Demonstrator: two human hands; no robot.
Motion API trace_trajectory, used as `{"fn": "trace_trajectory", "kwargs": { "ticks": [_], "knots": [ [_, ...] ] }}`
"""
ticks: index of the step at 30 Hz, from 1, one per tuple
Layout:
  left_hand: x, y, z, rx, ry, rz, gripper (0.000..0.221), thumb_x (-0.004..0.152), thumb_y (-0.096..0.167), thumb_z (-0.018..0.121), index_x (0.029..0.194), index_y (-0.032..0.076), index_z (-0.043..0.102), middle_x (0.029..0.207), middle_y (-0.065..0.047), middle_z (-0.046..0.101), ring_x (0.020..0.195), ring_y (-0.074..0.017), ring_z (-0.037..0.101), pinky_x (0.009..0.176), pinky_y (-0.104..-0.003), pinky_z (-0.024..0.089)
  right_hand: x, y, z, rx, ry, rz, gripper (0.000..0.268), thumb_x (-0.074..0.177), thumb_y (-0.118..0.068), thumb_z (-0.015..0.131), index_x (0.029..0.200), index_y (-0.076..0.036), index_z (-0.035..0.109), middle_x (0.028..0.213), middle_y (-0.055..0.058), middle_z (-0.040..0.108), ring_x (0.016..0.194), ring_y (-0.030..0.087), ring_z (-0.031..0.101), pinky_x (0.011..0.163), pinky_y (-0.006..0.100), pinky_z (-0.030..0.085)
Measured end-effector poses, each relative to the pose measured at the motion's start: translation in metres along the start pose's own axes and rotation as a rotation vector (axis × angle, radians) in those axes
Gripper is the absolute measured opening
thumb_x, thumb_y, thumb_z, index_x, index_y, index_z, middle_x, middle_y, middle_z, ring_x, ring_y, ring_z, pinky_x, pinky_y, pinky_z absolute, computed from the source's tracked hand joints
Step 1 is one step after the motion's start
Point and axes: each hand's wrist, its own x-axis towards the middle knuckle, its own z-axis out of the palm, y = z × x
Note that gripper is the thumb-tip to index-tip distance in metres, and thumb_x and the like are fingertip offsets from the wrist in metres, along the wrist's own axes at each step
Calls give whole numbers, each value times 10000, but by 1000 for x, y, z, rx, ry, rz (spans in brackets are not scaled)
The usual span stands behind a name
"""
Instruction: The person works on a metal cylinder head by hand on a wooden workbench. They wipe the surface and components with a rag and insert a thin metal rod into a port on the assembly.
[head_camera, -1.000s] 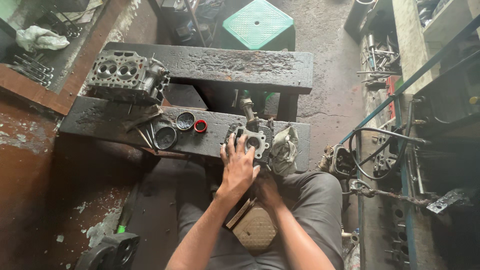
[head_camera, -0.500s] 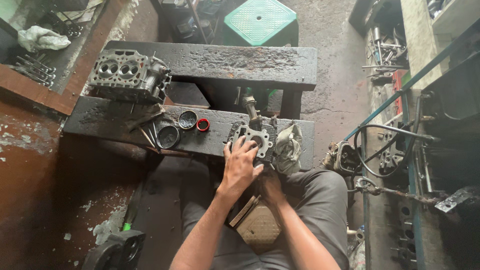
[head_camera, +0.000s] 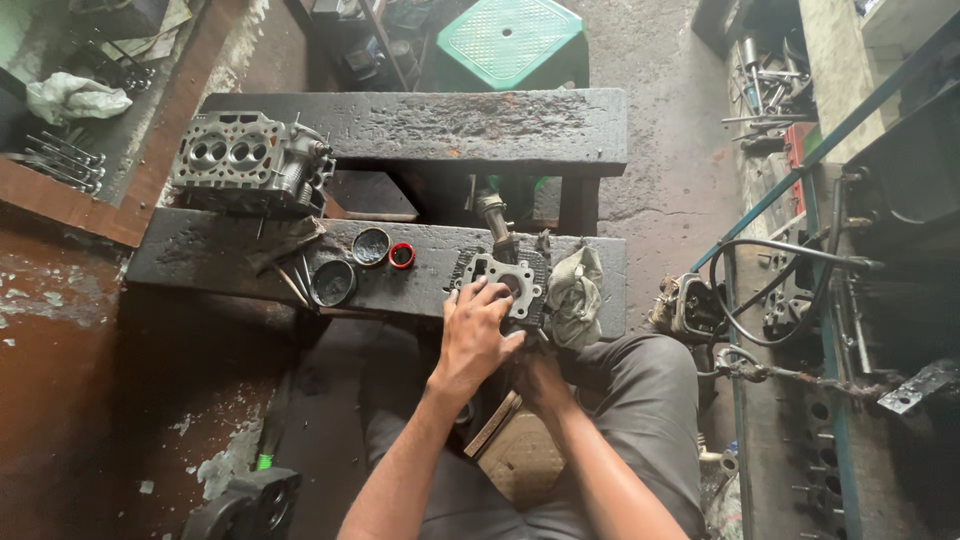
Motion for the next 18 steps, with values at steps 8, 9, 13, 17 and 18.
{"fn": "trace_trajectory", "kwargs": {
  "ticks": [8, 9, 13, 17, 18],
  "knots": [
    [1, 3, -6, 7, -7, 1, 484, 645, 256, 895, 1062, 55, 753, 1248, -48, 653, 1286, -327, 515, 1024, -528, 400, 7, -1, -5, -352, -60, 19, 313, 880, 25, 595, 1175, -63, 653, 1030, 73, 705, 887, 175, 677, 748, 335, 555],
    [3, 3, -8, 17, -5, 7, 485, 648, 260, 895, 1061, 51, 749, 1250, -59, 649, 1282, -332, 514, 1015, -526, 401, 7, -5, -2, -710, -73, -22, 246, 903, -31, 607, 1138, -44, 678, 1033, 78, 731, 900, 165, 680, 761, 334, 557],
    [-2, 2, -10, 58, -28, 42, 496, 698, 281, 868, 1112, 42, 735, 1302, -83, 642, 1262, -335, 532, 1006, -499, 429, -36, -37, -3, -1340, -44, -226, 243, 962, -176, 669, 1089, 31, 671, 1009, 135, 717, 877, 183, 644, 801, 356, 519],
    [0, 5, -15, 54, 28, 93, 484, 699, 313, 858, 1084, 42, 745, 1241, -65, 668, 1231, -334, 545, 1008, -507, 405, -103, -123, -6, -1245, -70, 6, 254, 962, -227, 636, 972, -5, 759, 829, 77, 756, 758, 155, 661, 723, 328, 557],
    [0, 4, -16, 47, 36, 100, 470, 712, 344, 866, 1054, 44, 752, 1215, -65, 673, 1207, -331, 550, 1000, -519, 391, -115, -149, -16, -1073, -73, -50, 250, 940, -213, 628, 943, -20, 788, 857, 20, 793, 779, 116, 699, 725, 311, 571]
  ]
}}
